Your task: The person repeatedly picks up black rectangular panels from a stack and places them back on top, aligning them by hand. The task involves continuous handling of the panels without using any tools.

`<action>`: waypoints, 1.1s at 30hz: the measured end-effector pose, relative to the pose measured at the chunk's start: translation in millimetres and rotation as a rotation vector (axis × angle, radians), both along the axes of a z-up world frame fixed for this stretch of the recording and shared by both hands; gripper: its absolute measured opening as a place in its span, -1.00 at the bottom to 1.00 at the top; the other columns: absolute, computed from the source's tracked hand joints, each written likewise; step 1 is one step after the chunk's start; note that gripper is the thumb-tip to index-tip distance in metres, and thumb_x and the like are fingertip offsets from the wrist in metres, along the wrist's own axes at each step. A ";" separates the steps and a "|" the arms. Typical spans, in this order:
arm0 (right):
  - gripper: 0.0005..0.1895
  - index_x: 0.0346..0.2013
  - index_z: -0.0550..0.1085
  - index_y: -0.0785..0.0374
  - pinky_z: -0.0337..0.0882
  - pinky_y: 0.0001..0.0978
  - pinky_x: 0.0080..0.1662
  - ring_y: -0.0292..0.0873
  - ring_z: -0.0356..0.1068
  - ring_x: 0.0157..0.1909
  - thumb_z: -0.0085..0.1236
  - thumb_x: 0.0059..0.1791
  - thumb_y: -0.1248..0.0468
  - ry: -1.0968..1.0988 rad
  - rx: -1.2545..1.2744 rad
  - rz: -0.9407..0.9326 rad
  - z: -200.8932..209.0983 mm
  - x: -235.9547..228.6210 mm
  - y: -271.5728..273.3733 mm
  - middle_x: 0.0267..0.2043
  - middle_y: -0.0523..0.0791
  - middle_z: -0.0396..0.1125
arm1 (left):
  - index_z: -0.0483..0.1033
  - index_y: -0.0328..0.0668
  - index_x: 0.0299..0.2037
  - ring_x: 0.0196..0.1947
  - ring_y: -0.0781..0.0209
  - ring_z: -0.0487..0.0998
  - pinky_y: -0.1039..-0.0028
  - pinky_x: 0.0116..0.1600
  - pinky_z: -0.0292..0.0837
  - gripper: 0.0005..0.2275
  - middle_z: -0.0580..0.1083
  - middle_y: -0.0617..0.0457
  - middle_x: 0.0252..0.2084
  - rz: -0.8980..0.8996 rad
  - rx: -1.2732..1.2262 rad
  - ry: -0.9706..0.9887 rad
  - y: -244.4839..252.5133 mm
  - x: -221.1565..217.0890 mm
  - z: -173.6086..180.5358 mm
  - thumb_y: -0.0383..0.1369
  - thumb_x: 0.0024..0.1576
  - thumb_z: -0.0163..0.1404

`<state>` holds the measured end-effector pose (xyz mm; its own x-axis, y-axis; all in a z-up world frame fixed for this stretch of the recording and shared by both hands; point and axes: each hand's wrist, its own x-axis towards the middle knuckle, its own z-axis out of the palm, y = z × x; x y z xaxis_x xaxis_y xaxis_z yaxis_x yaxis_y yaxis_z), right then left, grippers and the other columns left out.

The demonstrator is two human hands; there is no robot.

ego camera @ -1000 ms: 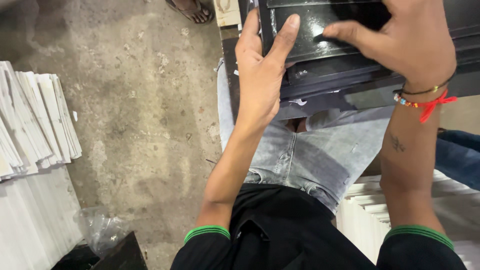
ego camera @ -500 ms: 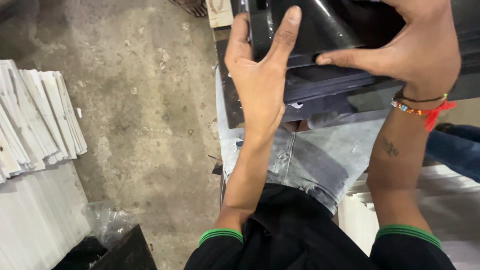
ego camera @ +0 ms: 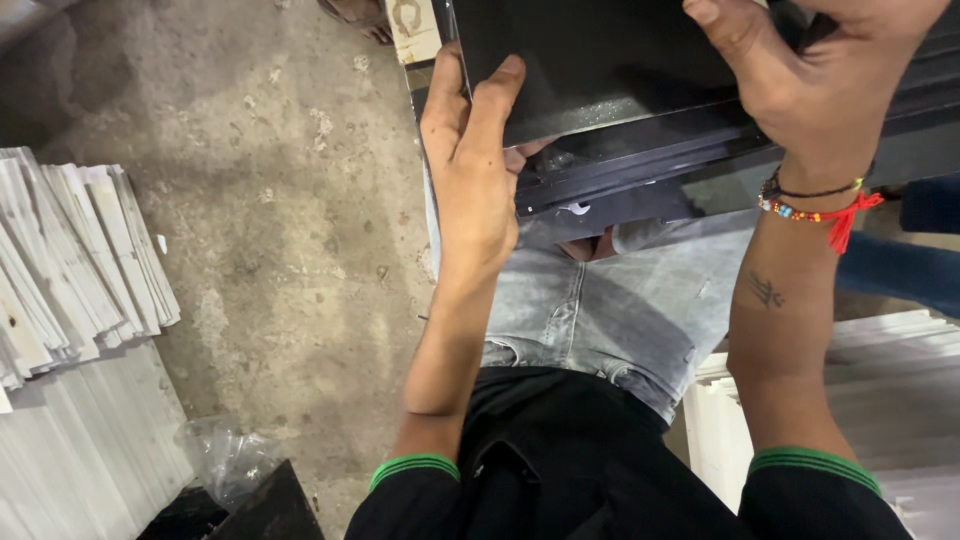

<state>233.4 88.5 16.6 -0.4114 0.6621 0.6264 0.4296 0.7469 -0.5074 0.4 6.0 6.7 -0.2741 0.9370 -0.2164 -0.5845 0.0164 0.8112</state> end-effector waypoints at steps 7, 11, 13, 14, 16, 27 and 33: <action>-0.92 -0.20 0.54 0.47 0.26 -0.51 -0.22 -0.20 0.41 -0.27 0.24 0.12 0.45 -0.031 -0.017 0.084 2.6 -0.9 -5.9 -0.26 -0.04 0.44 | 0.42 -0.32 0.08 -0.60 0.59 0.18 0.70 -0.45 0.14 -0.85 0.35 0.20 -0.46 -0.014 0.130 0.236 -6.5 3.6 -2.2 -0.45 0.37 0.00; -0.92 -0.19 0.50 0.47 0.26 -0.47 -0.18 -0.17 0.37 -0.25 0.21 0.14 0.45 -0.060 -0.019 0.066 5.3 -2.3 -6.9 -0.25 -0.03 0.41 | 0.42 -0.26 0.17 -0.54 0.54 0.25 0.60 -0.32 0.43 -0.78 0.39 0.19 -0.40 -0.033 0.135 0.169 -6.1 1.8 2.5 -0.47 0.34 0.00; -0.91 -0.19 0.48 0.47 0.25 -0.45 -0.17 -0.16 0.36 -0.24 0.19 0.15 0.45 -0.055 -0.024 0.039 0.9 -0.2 -7.0 -0.24 -0.03 0.40 | 0.42 -0.28 0.16 -0.51 0.52 0.28 0.53 -0.21 0.63 -0.76 0.36 0.18 -0.40 -0.039 0.104 0.127 -4.4 -1.3 6.7 -0.48 0.30 0.02; -0.91 -0.19 0.47 0.47 0.25 -0.44 -0.16 -0.15 0.35 -0.24 0.18 0.15 0.45 -0.048 -0.030 0.020 -3.6 2.3 -7.1 -0.24 -0.03 0.39 | 0.39 -0.29 0.12 -0.45 0.49 0.35 0.49 -0.20 0.64 -0.76 0.40 0.18 -0.34 -0.050 0.085 0.079 -4.1 -1.8 9.0 -0.49 0.26 0.01; -0.90 -0.18 0.45 0.47 0.25 -0.42 -0.14 -0.14 0.33 -0.23 0.17 0.16 0.45 -0.032 -0.033 -0.041 -17.5 10.5 -6.2 -0.23 -0.03 0.37 | 0.34 -0.30 0.04 -0.33 0.45 0.50 0.42 -0.19 0.65 -0.76 0.47 0.17 -0.22 -0.073 0.046 -0.018 -3.4 -3.0 12.6 -0.50 0.18 0.00; -0.85 -0.20 0.38 0.44 0.27 -0.29 -0.12 -0.06 0.27 -0.25 0.14 0.19 0.41 -0.085 -0.043 -0.560 -110.6 107.4 21.1 -0.27 0.00 0.30 | 0.37 -0.37 0.04 -0.12 0.21 0.62 0.22 0.01 0.72 -0.82 0.52 -0.03 -0.06 -0.095 0.210 -0.045 0.9 0.2 0.2 -0.45 0.35 0.08; -0.91 -0.13 0.46 0.45 0.32 -0.29 -0.19 -0.06 0.33 -0.32 0.13 0.18 0.42 -0.272 0.011 -0.582 -64.2 86.6 -11.9 -0.30 0.02 0.36 | 0.39 -0.39 0.00 -0.16 0.21 0.64 0.23 -0.05 0.75 -0.79 0.55 -0.05 -0.11 -0.057 0.170 0.007 4.4 2.8 -2.0 -0.43 0.28 0.10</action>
